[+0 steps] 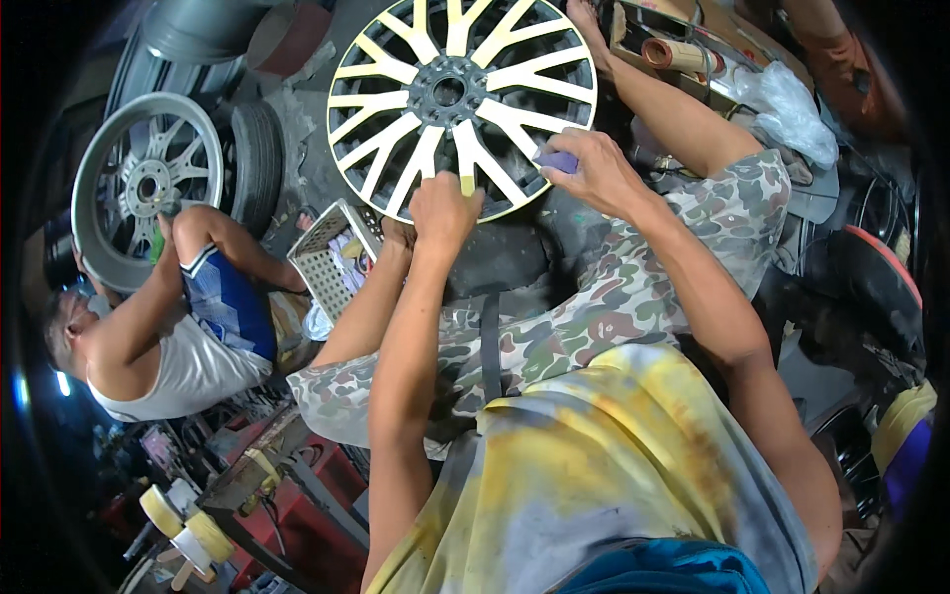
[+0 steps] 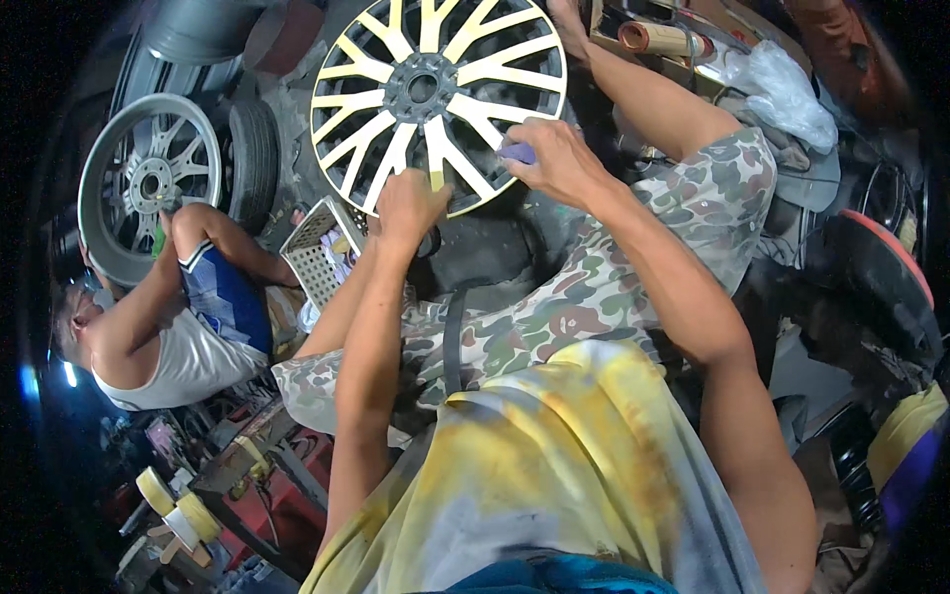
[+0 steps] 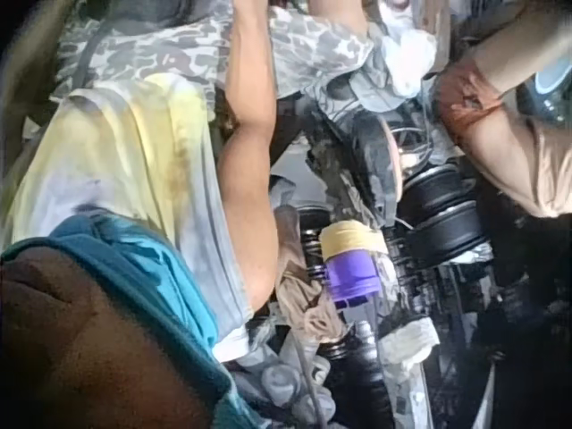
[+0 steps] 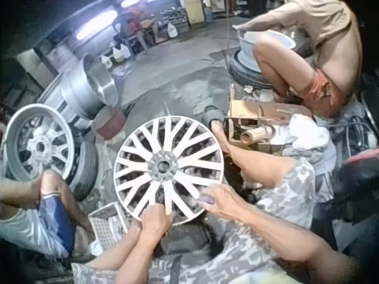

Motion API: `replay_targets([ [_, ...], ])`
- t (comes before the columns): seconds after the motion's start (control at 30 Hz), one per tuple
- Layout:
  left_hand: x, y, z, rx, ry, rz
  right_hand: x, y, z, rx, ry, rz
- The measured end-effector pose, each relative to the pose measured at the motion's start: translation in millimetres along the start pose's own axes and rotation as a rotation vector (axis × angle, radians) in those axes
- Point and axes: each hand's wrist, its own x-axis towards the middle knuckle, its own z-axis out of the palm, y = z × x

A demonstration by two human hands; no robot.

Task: The person applies tape to the spokes of a car wheel rim and sands the surface with a sanding sponge.

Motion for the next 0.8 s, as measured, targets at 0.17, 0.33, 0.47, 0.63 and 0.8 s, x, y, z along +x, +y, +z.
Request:
replay_targets([
  [0.17,37,-15,-18,-0.268,0.300,0.002,-2,-2,9,0.000,-0.075,0.007],
  [0.33,63,-76,-30,-0.245,0.526,0.098,1,-19,12,0.044,-0.039,0.231],
  [0.47,55,-105,7,-0.149,0.638,0.147,2,-18,25,-0.048,-0.043,0.139],
  [0.63,56,-120,22,-0.116,0.807,0.251,-1,-44,54,-0.084,-0.059,0.155],
  [0.8,72,-141,35,-0.218,0.847,0.223,-8,-53,87,-0.294,0.015,0.092],
])
